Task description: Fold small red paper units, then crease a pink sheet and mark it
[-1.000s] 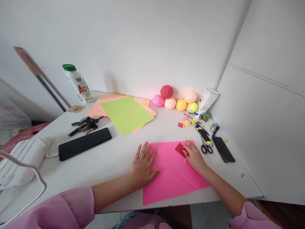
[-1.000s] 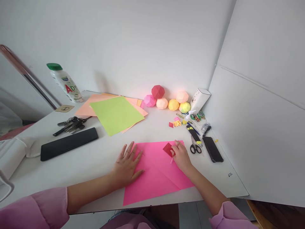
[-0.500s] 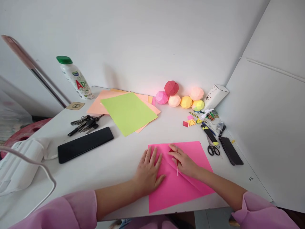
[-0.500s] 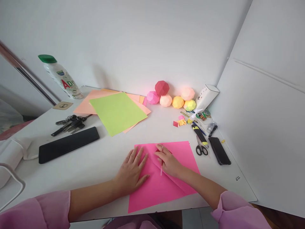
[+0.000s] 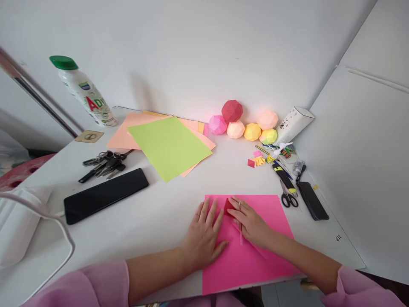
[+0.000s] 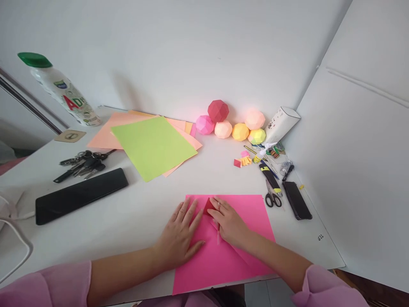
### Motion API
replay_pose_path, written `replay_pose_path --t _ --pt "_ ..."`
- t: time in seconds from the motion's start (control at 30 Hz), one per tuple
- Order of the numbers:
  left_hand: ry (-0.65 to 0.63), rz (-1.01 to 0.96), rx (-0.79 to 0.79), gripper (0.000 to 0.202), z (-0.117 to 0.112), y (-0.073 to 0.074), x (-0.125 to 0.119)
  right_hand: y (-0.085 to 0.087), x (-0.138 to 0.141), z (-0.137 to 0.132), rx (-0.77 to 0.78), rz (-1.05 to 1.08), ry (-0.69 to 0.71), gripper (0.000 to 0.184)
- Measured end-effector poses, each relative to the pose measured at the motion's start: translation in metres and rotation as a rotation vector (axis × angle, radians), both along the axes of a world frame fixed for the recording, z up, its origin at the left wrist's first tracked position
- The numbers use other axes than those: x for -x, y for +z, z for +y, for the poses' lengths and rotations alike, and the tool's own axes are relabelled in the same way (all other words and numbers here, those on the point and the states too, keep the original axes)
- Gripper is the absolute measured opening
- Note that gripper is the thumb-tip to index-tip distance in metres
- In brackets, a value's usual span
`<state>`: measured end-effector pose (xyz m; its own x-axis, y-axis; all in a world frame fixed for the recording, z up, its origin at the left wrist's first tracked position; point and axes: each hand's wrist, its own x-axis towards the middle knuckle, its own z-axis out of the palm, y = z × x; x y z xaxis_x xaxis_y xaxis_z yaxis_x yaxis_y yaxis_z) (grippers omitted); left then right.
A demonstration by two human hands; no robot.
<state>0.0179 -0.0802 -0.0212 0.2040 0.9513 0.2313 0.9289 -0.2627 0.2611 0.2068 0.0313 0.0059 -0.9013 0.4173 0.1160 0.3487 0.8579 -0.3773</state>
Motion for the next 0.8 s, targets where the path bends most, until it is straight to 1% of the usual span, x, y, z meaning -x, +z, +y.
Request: replay_pose_path --t 0.1,0.17,0.27,0.33,0.43,0.53,0.67,0.8 --pt "0.025 -0.038 -0.071 0.080 -0.001 -0.003 0.000 0.004 0.023 0.018 0.052 0.034 0.111 0.045" --pt "0.027 -0.054 -0.095 0.081 -0.002 -0.003 -0.001 0.004 0.036 0.025 0.099 0.083 0.173 0.044" --pt "0.043 -0.036 -0.078 0.086 -0.002 -0.003 -0.002 0.002 0.051 0.027 0.152 0.144 0.246 0.043" --pt "0.065 -0.009 -0.059 0.090 -0.002 -0.003 -0.003 -0.001 0.058 0.027 0.165 0.174 0.265 0.042" --pt "0.094 0.030 -0.035 0.090 -0.003 -0.004 -0.003 -0.005 0.063 0.026 0.182 0.226 0.237 0.038" --pt "0.108 0.078 -0.014 0.089 -0.004 -0.002 -0.003 -0.010 0.062 0.025 0.173 0.269 0.221 0.035" --pt "0.155 0.134 0.028 0.086 -0.008 0.004 -0.003 -0.013 0.058 0.022 0.061 0.333 0.180 0.030" --pt "0.143 0.160 -0.010 0.081 -0.011 0.010 -0.001 -0.008 0.057 0.020 -0.056 0.357 0.087 0.027"
